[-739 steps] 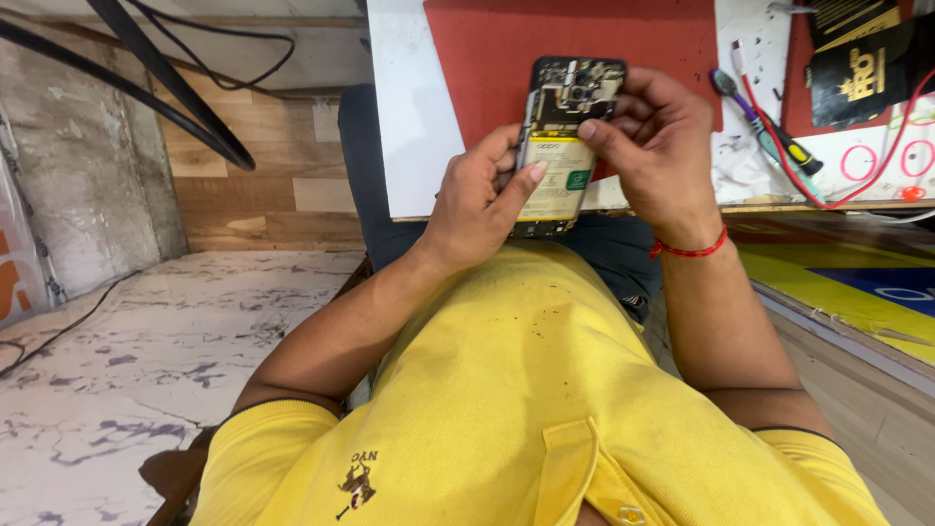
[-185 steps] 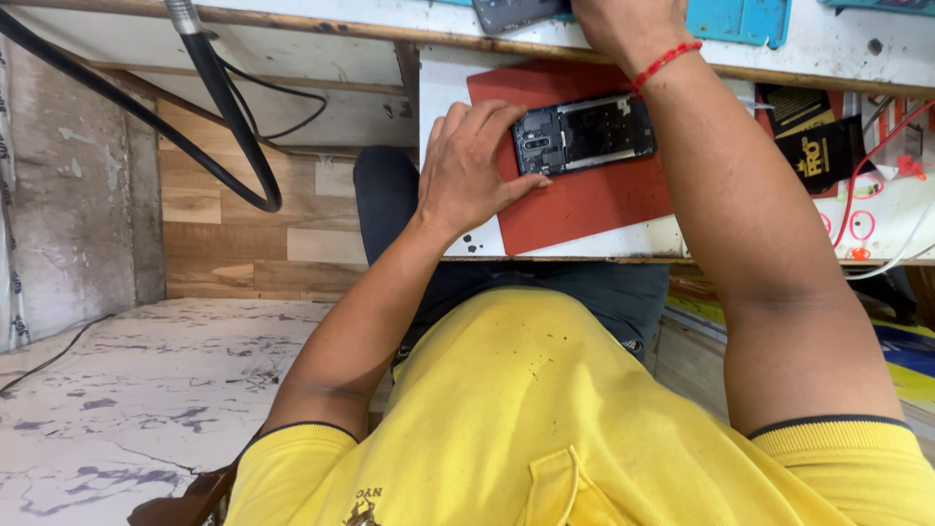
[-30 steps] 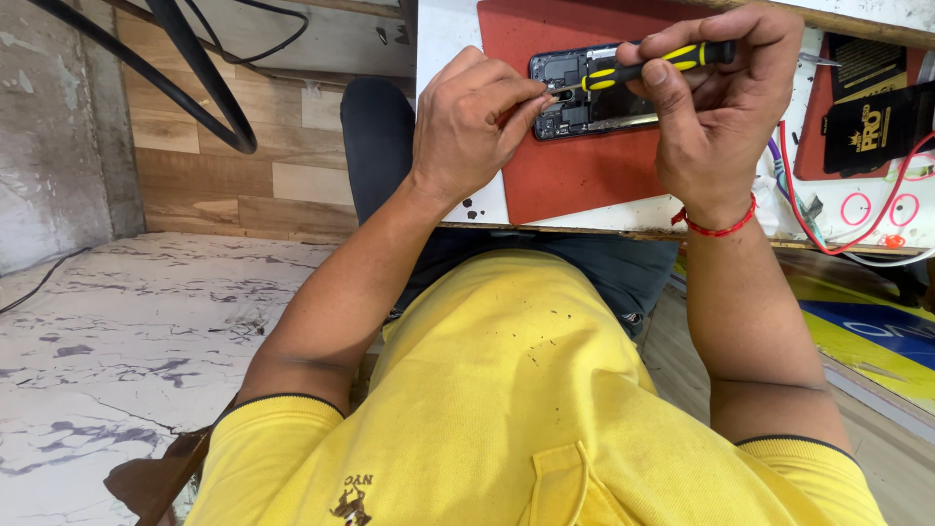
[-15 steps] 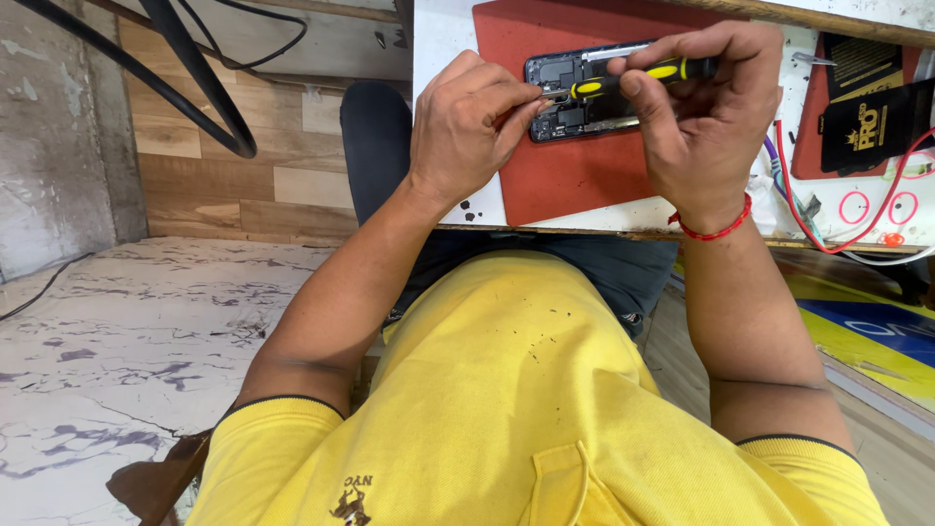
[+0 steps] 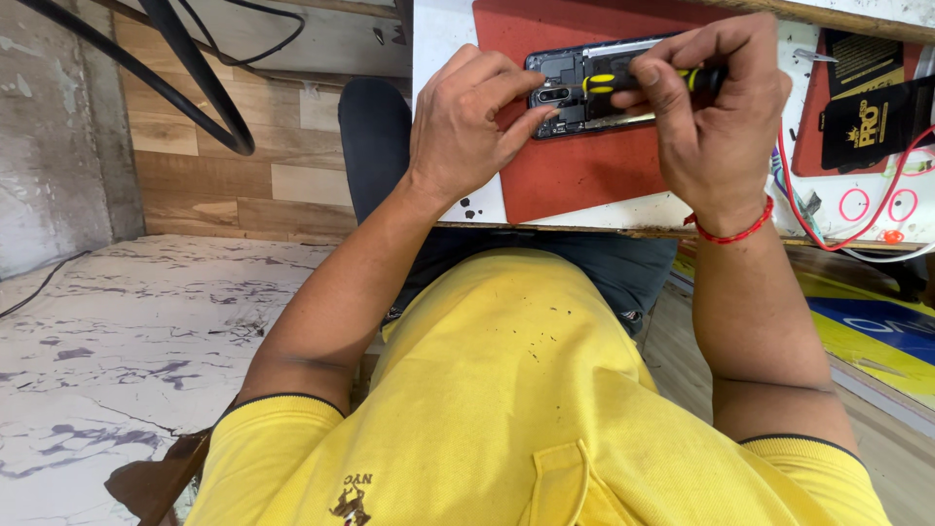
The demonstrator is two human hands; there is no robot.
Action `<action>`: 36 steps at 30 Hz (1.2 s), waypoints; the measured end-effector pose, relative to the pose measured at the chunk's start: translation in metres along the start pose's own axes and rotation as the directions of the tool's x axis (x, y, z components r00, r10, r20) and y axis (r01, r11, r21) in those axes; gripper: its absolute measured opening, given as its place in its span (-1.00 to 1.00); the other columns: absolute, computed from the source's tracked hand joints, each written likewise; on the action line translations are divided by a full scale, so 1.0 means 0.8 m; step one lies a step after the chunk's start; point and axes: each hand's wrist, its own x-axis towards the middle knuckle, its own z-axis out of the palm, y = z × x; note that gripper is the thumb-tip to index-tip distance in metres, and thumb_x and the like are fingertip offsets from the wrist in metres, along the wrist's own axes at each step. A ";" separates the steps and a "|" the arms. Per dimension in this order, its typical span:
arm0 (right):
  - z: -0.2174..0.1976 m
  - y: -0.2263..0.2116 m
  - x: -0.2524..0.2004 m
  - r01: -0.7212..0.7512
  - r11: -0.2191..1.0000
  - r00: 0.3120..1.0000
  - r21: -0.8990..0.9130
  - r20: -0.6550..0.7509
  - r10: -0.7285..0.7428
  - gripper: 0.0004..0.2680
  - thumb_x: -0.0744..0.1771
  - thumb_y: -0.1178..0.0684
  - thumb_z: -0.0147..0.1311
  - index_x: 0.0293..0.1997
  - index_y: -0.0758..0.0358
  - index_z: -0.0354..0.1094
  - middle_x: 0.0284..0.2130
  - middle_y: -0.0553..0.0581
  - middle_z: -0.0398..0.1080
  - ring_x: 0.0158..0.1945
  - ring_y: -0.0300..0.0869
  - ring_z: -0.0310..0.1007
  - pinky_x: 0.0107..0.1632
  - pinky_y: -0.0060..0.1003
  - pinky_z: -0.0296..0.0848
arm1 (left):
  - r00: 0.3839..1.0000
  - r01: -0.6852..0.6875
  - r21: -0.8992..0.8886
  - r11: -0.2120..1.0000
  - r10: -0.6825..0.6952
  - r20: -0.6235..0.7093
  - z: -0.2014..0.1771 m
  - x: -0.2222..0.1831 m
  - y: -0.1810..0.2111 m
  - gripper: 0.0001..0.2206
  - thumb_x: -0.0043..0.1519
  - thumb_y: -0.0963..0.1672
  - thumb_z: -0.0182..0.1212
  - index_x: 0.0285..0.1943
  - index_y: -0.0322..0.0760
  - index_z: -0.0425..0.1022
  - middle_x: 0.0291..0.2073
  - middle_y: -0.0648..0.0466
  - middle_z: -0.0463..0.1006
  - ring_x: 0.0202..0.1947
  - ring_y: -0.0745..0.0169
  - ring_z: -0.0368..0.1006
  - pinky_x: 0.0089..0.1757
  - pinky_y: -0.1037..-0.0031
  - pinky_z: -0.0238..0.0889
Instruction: The person cleans a small electronic circuit board using a toothbrush. They then pick up a disassembled smartphone, place it on the workbench, and use a screwdriver to remove screws from the internal metal shielding plate.
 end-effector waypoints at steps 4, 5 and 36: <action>-0.012 0.000 0.003 0.016 1.000 1.000 -0.014 -0.013 -0.016 -0.84 0.56 0.34 0.01 0.00 0.44 0.02 -0.14 0.29 0.46 -0.13 -0.16 0.60 -0.06 -0.38 0.67 | 1.000 0.017 0.013 1.000 -0.017 0.010 -0.001 0.001 0.000 -0.71 0.13 -0.07 0.59 -0.07 -0.26 0.65 -0.26 0.14 0.53 -0.24 0.19 0.39 -0.21 0.39 0.35; -0.013 -0.001 0.004 0.019 0.999 1.000 -0.031 -0.017 -0.020 -0.84 0.57 0.34 0.01 0.00 0.44 0.02 -0.15 0.29 0.46 -0.13 -0.16 0.60 -0.07 -0.39 0.66 | 1.000 0.022 0.016 1.000 -0.022 0.011 0.000 0.001 0.000 -0.70 0.13 -0.07 0.59 -0.06 -0.26 0.65 -0.24 0.14 0.52 -0.23 0.19 0.38 -0.20 0.39 0.35; -0.017 -0.030 0.044 0.216 0.832 0.971 -0.511 0.204 -0.127 -0.89 0.44 0.34 0.20 -0.13 0.45 0.29 -0.32 0.28 0.49 -0.30 0.00 0.56 -0.23 -0.23 0.48 | 1.000 0.021 0.025 0.999 -0.021 0.011 0.004 -0.002 -0.004 -0.70 0.13 -0.05 0.59 -0.07 -0.25 0.65 -0.15 0.16 0.50 -0.17 0.21 0.39 -0.10 0.41 0.38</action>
